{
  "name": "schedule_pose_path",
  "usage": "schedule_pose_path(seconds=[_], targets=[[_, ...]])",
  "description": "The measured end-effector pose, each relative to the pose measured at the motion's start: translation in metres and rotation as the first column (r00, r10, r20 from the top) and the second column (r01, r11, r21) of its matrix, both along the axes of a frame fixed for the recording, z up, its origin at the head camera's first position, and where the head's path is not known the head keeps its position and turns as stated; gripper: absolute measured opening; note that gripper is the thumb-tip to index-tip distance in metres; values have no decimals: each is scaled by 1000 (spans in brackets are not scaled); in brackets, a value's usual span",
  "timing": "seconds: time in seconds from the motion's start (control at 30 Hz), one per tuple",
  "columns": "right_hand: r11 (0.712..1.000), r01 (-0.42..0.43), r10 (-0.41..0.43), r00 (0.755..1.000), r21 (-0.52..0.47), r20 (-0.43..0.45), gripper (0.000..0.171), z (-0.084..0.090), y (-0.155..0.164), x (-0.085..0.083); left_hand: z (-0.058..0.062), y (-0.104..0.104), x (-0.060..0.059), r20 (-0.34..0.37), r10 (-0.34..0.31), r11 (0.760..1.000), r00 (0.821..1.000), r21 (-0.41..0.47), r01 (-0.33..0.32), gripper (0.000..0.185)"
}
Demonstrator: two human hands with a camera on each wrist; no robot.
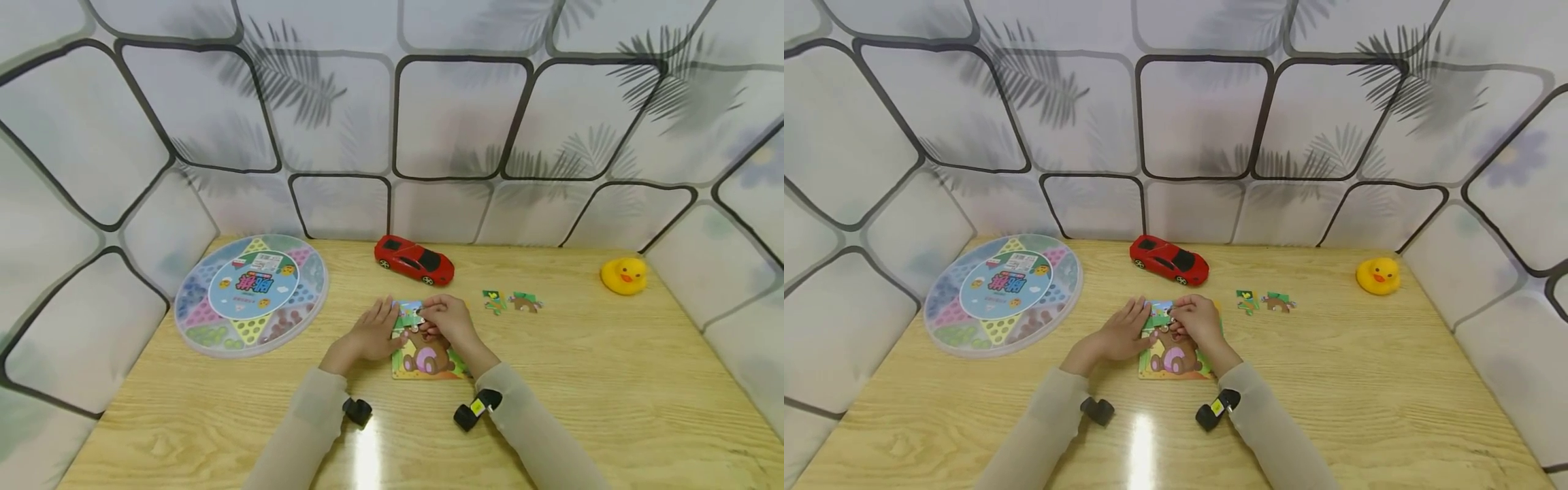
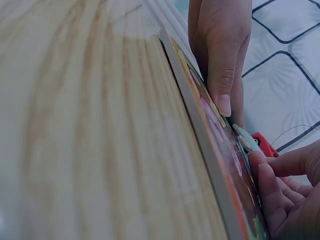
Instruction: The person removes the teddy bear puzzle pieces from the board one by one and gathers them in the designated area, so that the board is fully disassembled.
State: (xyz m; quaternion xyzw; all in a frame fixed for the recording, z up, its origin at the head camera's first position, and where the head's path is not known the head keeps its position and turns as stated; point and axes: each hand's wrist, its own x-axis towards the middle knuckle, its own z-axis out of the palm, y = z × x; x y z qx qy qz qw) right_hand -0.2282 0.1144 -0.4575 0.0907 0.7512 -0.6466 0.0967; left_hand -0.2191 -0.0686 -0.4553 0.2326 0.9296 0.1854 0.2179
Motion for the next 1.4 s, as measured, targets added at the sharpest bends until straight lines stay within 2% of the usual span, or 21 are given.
schedule_pose_path(seconds=[0.3,0.5,0.83,1.13,1.3,1.4], targets=[[995,-61,58,997,-76,-45,25,-2,8,4,4,-3,3,7,-2,1000,1000,-10,2,71],[994,-81,77,995,-74,-57,25,0,22,3,4,-4,4,9,9,1000,1000,2,-9,72],[994,-86,80,993,-64,-91,33,15,67,5,5,-4,5,20,15,1000,1000,20,-16,72],[999,-12,6,988,-39,-156,36,34,124,8,8,-2,5,8,12,1000,1000,25,-12,71],[996,43,-57,984,-83,-167,31,41,152,11,10,-1,5,3,7,1000,1000,26,-7,71],[989,68,-90,981,-132,-170,23,42,168,12,9,0,4,2,2,1000,1000,25,-2,71]])
